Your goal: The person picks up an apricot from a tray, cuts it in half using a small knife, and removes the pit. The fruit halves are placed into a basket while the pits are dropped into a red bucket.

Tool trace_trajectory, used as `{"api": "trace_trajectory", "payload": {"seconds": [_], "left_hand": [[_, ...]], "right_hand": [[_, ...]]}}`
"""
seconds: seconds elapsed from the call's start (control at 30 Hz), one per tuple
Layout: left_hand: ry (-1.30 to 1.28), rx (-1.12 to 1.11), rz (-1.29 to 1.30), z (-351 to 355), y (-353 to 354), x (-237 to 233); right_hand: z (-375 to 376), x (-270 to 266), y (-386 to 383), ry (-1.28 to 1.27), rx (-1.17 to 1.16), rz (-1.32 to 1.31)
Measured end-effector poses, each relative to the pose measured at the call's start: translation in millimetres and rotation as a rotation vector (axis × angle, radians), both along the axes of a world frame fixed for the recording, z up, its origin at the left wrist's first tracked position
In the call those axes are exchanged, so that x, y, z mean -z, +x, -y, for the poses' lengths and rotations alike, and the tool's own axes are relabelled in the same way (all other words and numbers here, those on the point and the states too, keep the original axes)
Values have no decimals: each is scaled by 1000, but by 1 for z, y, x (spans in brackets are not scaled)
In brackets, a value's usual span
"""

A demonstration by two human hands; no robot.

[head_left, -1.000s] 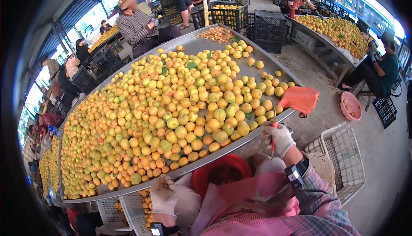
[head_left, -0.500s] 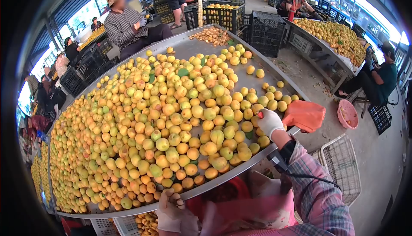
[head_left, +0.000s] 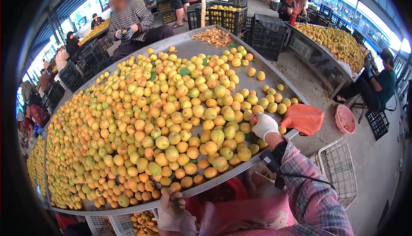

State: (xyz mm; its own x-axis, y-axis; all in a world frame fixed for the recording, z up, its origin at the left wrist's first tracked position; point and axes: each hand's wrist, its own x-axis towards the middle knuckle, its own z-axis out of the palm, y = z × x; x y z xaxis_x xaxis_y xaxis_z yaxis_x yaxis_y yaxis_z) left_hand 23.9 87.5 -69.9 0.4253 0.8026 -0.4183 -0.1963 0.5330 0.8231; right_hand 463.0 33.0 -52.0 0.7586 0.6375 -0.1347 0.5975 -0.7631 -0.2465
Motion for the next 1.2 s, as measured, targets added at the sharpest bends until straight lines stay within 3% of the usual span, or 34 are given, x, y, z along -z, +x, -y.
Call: {"api": "trace_trajectory", "payload": {"seconds": [0.07,0.1,0.2,0.23,0.3,0.37,0.43,0.5,0.53,0.6,0.7,0.8,0.9,1.0,1.1,1.17,1.2], "left_hand": [[-62,-16,35,-1,0,-2],[-122,-29,69,-1,0,-4],[-202,-67,142,0,0,-8],[-206,-68,143,1,0,-3],[90,3,119,1,-2,10],[33,-21,142,2,1,2],[-26,-56,162,2,0,2],[5,32,130,0,1,2],[-152,-6,189,-1,0,0],[-169,-16,179,0,-3,5],[-213,-21,243,-4,-8,1],[-132,103,167,-10,-11,-16],[24,120,-61,-19,-7,-38],[121,244,-193,-38,-3,-51],[201,353,-231,-55,16,-53],[546,585,-345,-69,36,-33],[543,590,-353,-71,51,-33]], "right_hand": [[9,3,1,289,8,-73],[15,5,1,288,5,-76],[29,13,-2,834,-82,-383],[34,16,-2,831,-82,-382],[43,-28,-33,837,21,-823],[49,-51,-56,806,28,-945],[54,-55,-75,897,-125,-1074],[50,-59,-89,864,-120,-1082],[46,-53,-91,871,-55,-980],[36,-36,-86,829,-14,-776],[38,-30,-84,875,174,-882],[45,-27,-90,1091,246,-813],[72,-49,-111,1154,298,-1204],[107,-7,-112,1343,300,-1738],[132,5,-116,1382,329,-1929],[144,16,-117,1422,342,-1999],[148,20,-117,1428,338,-2005]]}}
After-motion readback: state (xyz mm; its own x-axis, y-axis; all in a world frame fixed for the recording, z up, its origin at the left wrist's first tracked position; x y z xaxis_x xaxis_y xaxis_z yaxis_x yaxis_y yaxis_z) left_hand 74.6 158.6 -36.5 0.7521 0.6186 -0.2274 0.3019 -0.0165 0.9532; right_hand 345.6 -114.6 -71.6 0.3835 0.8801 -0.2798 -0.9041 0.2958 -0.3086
